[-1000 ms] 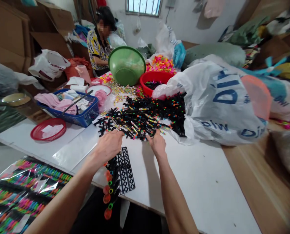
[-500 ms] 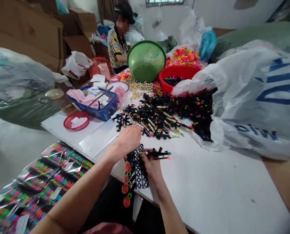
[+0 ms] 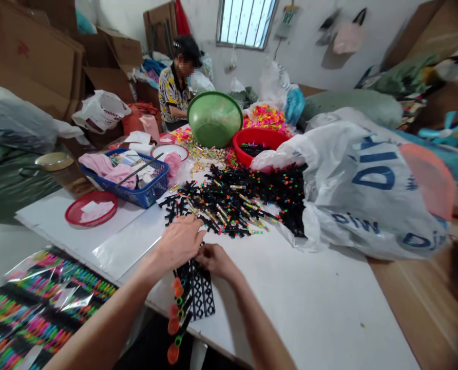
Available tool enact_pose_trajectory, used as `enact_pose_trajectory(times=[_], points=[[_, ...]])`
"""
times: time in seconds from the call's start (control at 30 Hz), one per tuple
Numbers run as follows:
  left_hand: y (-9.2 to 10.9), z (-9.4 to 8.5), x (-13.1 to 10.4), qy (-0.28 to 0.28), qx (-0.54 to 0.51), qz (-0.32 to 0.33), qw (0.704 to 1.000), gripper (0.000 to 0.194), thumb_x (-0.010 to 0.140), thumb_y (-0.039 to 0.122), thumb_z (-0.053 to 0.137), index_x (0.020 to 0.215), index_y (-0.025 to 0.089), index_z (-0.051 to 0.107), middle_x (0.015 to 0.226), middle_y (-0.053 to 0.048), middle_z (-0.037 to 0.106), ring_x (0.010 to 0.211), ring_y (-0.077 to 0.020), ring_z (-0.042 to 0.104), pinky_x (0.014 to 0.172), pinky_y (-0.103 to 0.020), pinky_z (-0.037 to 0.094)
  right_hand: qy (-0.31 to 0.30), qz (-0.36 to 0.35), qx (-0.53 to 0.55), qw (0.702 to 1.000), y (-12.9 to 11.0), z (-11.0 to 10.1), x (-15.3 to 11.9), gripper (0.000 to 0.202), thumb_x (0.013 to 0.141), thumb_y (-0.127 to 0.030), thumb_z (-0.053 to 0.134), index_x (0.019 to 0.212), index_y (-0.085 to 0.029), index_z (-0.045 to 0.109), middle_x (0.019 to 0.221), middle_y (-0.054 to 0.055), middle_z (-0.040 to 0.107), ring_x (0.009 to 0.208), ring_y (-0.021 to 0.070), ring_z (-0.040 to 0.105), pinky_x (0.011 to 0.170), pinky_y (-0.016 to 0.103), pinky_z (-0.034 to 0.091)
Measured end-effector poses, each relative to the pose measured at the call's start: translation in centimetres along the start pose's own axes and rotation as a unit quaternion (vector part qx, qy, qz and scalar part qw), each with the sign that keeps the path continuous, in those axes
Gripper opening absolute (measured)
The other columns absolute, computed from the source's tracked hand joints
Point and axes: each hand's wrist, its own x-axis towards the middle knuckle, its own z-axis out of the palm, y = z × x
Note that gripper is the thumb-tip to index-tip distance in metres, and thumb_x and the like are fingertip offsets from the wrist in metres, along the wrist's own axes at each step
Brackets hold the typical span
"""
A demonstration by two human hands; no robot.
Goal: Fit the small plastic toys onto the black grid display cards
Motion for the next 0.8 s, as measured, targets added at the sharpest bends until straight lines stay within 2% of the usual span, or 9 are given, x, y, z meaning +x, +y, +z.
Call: enact_pose_trajectory(times=[0.07,0.13,0.2,0.27,0.4,0.5,0.57,0.7,0.8], points=[[-0.2,0.2,0.1,-0.001,-0.009,0.010,1.000,0.033,0.090,0.022,0.031,0.104,0.014,0.060,0.097,-0.011,0.057,0.096,-0.0234,0.055,0.089,-0.039,0.042,0.030,0.009,-0.029,0.999,2.4,-4.3,3.0,0.008,0.072,-0.019,0.060,0.077,-0.015,0.064,0.069,0.001,0.062,0.065,0.0126,0.057,0.061,0.020,0.041],[-0.2,0.4,0.2,0.000,-0.013,0.013,1.000,0.035,0.090,0.021,0.029,0.104,0.014,0.060,0.096,-0.010,0.056,0.095,-0.0231,0.054,0.090,-0.040,0.042,0.102,0.049,-0.067,0.991,4.4,-8.1,6.5,0.019,0.081,-0.019,0.048,0.092,-0.012,0.063,0.088,0.008,0.064,0.081,0.0172,0.059,0.070,0.025,0.041],[-0.2,0.5,0.3,-0.004,-0.018,0.000,1.000,0.036,0.090,0.020,0.028,0.105,0.015,0.059,0.097,-0.010,0.055,0.095,-0.0228,0.054,0.090,-0.040,0.042,0.163,0.096,-0.097,0.977,5.5,-10.5,9.8,0.027,0.085,-0.015,0.040,0.105,-0.008,0.057,0.103,0.017,0.059,0.094,0.0218,0.058,0.077,0.030,0.041],[-0.2,0.7,0.4,-0.011,-0.019,-0.012,1.000,0.036,0.089,0.019,0.028,0.107,0.016,0.059,0.099,-0.009,0.055,0.095,-0.0227,0.053,0.089,-0.040,0.042,0.184,0.126,-0.116,0.968,6.1,-11.1,11.9,0.026,0.083,-0.011,0.043,0.105,-0.007,0.056,0.101,0.019,0.058,0.095,0.0235,0.058,0.078,0.031,0.041],[-0.3,1.1,0.7,-0.008,-0.025,-0.023,0.999,0.037,0.088,0.017,0.028,0.110,0.016,0.058,0.102,-0.010,0.056,0.098,-0.0233,0.053,0.090,-0.040,0.042,0.209,0.157,-0.155,0.953,7.7,-10.2,9.9,0.027,0.082,-0.009,0.043,0.106,-0.011,0.055,0.102,0.017,0.059,0.093,0.0235,0.058,0.077,0.032,0.041],[-0.4,1.4,1.0,0.011,-0.031,-0.033,0.999,0.036,0.088,0.017,0.030,0.112,0.014,0.057,0.100,-0.010,0.057,0.097,-0.0231,0.054,0.092,-0.040,0.041,0.221,0.161,-0.113,0.955,9.2,-9.6,4.3,0.031,0.081,-0.019,0.047,0.112,-0.014,0.053,0.099,0.013,0.060,0.086,0.0219,0.059,0.074,0.032,0.043],[-0.4,1.2,0.8,0.031,-0.030,-0.034,0.998,0.034,0.088,0.020,0.033,0.111,0.014,0.058,0.105,-0.011,0.057,0.101,-0.0236,0.053,0.094,-0.041,0.039,0.218,0.139,0.010,0.966,8.7,-8.6,0.3,0.034,0.079,-0.028,0.050,0.110,-0.015,0.054,0.087,0.007,0.061,0.072,0.0176,0.058,0.067,0.029,0.044],[-0.4,0.1,-0.3,0.088,-0.010,0.029,0.996,0.030,0.088,0.037,0.043,0.109,0.023,0.059,0.132,-0.006,0.044,0.121,-0.0255,0.039,0.100,-0.045,0.033,0.178,0.049,0.302,0.935,4.2,-3.0,-4.9,0.040,0.080,-0.040,0.050,0.111,-0.016,0.052,0.075,0.001,0.058,0.060,0.0130,0.053,0.056,0.025,0.043],[-0.5,-0.5,-1.0,0.031,0.025,0.102,0.994,0.028,0.090,0.034,0.038,0.091,0.021,0.063,0.120,-0.003,0.055,0.119,-0.0236,0.039,0.100,-0.045,0.030,0.110,0.048,0.404,0.907,0.9,2.4,-6.1,0.029,0.076,-0.039,0.054,0.094,-0.016,0.056,0.074,0.002,0.059,0.064,0.0144,0.054,0.060,0.026,0.044]])
